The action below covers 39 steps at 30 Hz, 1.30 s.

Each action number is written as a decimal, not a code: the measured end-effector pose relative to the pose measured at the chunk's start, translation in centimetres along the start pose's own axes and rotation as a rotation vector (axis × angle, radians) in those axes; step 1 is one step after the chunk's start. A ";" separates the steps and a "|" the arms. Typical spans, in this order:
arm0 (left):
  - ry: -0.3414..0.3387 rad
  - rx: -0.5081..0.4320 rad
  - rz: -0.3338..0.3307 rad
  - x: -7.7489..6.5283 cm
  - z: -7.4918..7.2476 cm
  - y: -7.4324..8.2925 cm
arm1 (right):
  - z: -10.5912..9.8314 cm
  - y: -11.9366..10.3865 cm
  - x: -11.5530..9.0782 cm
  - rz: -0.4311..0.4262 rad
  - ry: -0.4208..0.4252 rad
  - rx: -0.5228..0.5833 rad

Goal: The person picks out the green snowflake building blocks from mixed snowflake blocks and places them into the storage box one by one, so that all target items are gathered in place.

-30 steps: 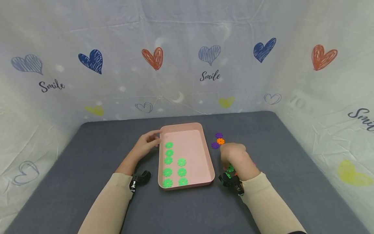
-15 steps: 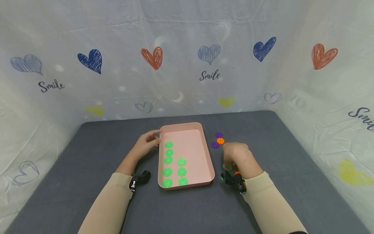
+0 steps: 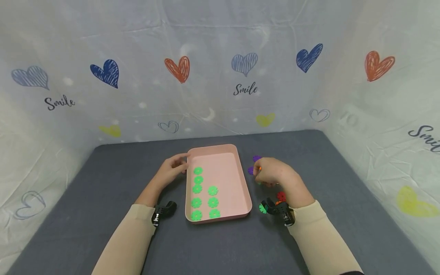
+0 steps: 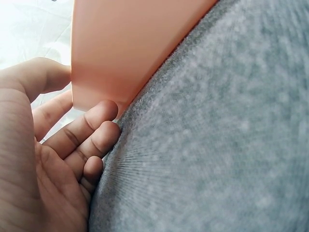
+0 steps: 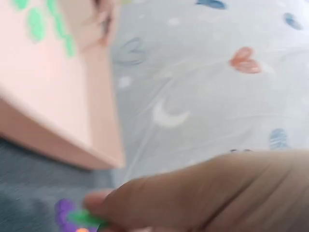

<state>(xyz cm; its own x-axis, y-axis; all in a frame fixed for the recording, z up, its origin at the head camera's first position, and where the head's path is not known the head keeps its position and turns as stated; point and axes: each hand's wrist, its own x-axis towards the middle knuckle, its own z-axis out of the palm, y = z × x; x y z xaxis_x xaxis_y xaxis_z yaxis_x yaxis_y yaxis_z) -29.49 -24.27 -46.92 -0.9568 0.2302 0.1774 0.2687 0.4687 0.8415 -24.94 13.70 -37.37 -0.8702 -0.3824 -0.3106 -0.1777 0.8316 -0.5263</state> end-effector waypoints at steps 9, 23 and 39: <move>-0.024 -0.050 0.031 -0.4 0.3 -0.4 | -0.2 -4.7 -0.1 -0.166 0.111 0.230; -0.011 -0.042 0.031 -0.2 1.1 0.3 | 6.2 -6.0 4.8 -0.277 0.126 0.049; -0.007 -0.034 0.008 -0.1 0.9 0.0 | 5.5 -6.0 3.4 -0.312 -0.091 -0.015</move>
<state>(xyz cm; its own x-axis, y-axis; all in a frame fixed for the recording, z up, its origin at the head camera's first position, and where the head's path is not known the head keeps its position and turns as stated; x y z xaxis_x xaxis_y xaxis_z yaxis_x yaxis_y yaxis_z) -29.32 -23.54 -47.40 -0.9537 0.2403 0.1809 0.2728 0.4374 0.8569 -24.30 5.23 -39.65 -0.7283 -0.6536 -0.2059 -0.4367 0.6743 -0.5956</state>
